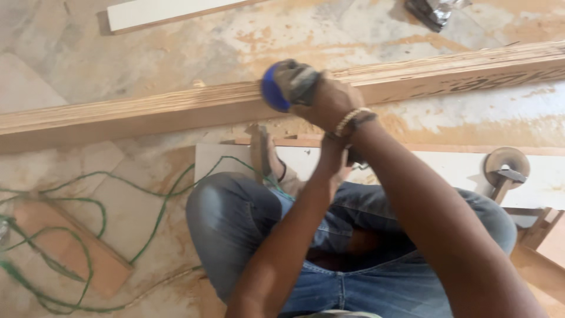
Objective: The person sands the surface and edges of a long wooden board using an angle grinder while sitting on the floor.
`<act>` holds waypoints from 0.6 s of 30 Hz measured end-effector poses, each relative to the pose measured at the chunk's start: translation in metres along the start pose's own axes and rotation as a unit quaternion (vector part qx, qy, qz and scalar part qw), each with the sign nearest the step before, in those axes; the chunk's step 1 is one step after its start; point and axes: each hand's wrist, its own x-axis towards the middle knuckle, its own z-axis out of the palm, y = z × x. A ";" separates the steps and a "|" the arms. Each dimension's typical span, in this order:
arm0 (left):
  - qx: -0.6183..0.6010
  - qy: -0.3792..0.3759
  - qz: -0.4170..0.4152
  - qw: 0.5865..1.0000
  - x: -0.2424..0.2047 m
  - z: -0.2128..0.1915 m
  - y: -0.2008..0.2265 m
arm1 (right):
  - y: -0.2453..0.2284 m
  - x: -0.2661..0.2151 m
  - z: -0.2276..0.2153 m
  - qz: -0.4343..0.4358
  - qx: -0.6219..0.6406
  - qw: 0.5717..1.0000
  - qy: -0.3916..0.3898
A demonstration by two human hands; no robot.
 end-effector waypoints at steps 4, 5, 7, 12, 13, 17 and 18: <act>0.030 -0.017 -0.048 0.998 0.015 0.051 -0.065 | 0.073 -0.014 -0.018 0.027 0.003 1.000 -0.005; 0.045 -0.006 -0.074 0.996 0.017 0.062 -0.077 | 0.090 -0.017 -0.021 0.054 0.015 0.998 -0.005; 0.076 0.017 -0.125 0.989 0.019 0.085 -0.102 | 0.121 -0.026 -0.027 0.090 0.046 0.995 0.008; 0.004 -0.094 -0.101 0.990 0.021 0.113 -0.150 | 0.178 -0.053 -0.039 0.118 0.085 0.986 0.085; 0.006 -0.104 -0.103 0.989 0.021 0.115 -0.155 | 0.186 -0.056 -0.039 0.118 0.077 0.986 0.085; 0.000 -0.097 -0.126 0.987 0.013 0.129 -0.146 | 0.206 -0.056 -0.035 0.121 0.063 0.985 0.101; 0.001 -0.094 -0.126 0.988 0.011 0.131 -0.138 | 0.206 -0.054 -0.033 0.123 0.064 0.984 0.110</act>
